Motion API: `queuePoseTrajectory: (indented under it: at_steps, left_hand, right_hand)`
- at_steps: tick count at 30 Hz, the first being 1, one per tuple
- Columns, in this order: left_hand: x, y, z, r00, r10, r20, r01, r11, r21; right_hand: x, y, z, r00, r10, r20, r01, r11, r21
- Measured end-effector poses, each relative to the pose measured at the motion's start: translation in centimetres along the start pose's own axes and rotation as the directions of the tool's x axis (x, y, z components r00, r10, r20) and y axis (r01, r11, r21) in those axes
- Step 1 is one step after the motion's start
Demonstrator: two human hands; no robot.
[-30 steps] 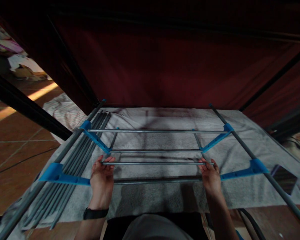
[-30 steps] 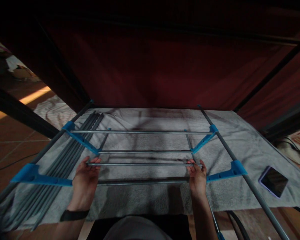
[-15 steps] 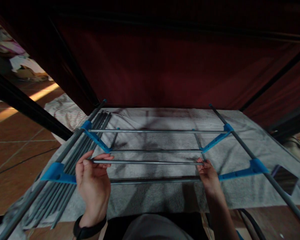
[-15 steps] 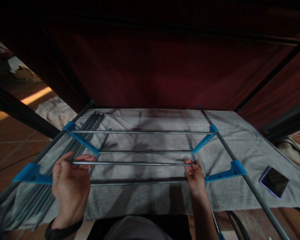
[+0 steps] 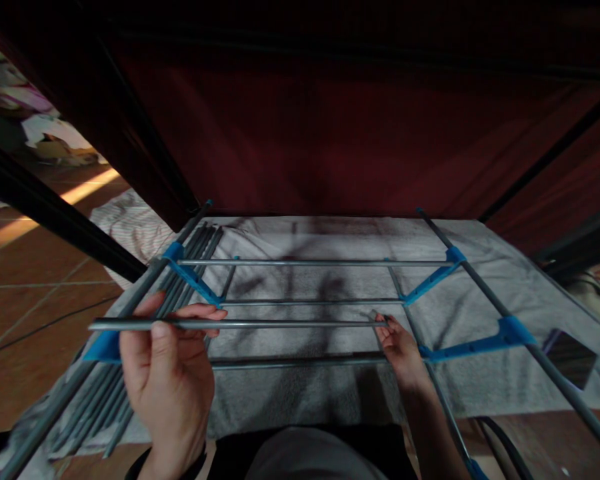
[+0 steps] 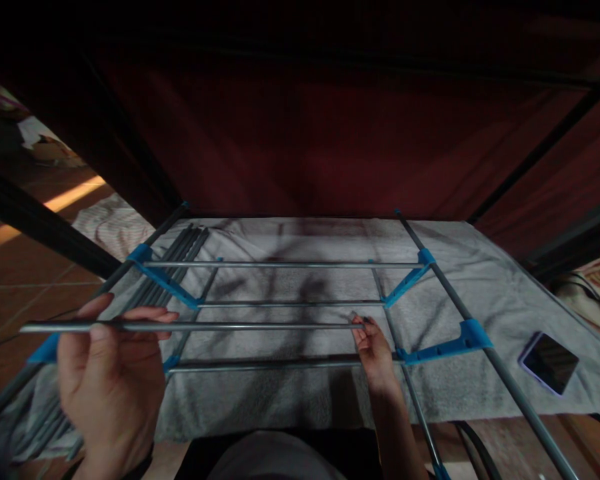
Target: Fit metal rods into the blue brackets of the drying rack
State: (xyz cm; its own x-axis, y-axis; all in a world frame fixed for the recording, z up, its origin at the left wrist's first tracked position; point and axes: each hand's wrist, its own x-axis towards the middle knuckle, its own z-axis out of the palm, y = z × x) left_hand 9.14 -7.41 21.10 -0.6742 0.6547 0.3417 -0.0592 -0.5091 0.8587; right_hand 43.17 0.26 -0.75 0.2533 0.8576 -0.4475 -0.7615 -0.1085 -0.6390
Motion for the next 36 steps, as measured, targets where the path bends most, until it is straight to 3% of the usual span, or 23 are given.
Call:
queuePoseTrajectory:
  at_steps: [12,20,24,32,36]
  left_hand:
    - [-1.9,-2.0,0.6,0.977,-0.137,0.162,0.136,0.991,0.017]
    - [-3.0,-3.4,1.0,0.941,-0.205,0.270,0.190,0.978,0.080]
    - [-3.3,-3.8,1.4,0.931,-0.213,0.295,0.189,0.976,0.108]
    - [-3.8,-4.7,2.2,0.912,-0.235,0.335,0.183,0.967,0.180]
    - [-3.8,-5.3,2.5,0.894,-0.240,0.379,0.169,0.963,0.211]
  right_hand:
    - [-0.4,0.6,0.8,0.999,0.043,-0.010,-0.043,0.998,-0.050]
    - [-1.4,0.9,2.0,0.999,0.027,0.032,-0.016,0.950,-0.311]
    - [-2.1,1.3,2.8,0.996,0.041,0.077,0.004,0.864,-0.504]
    - [-2.1,3.4,4.0,0.972,0.159,0.172,0.041,0.608,-0.793]
    - [-1.8,4.4,3.9,0.959,0.147,0.242,0.144,0.483,-0.864]
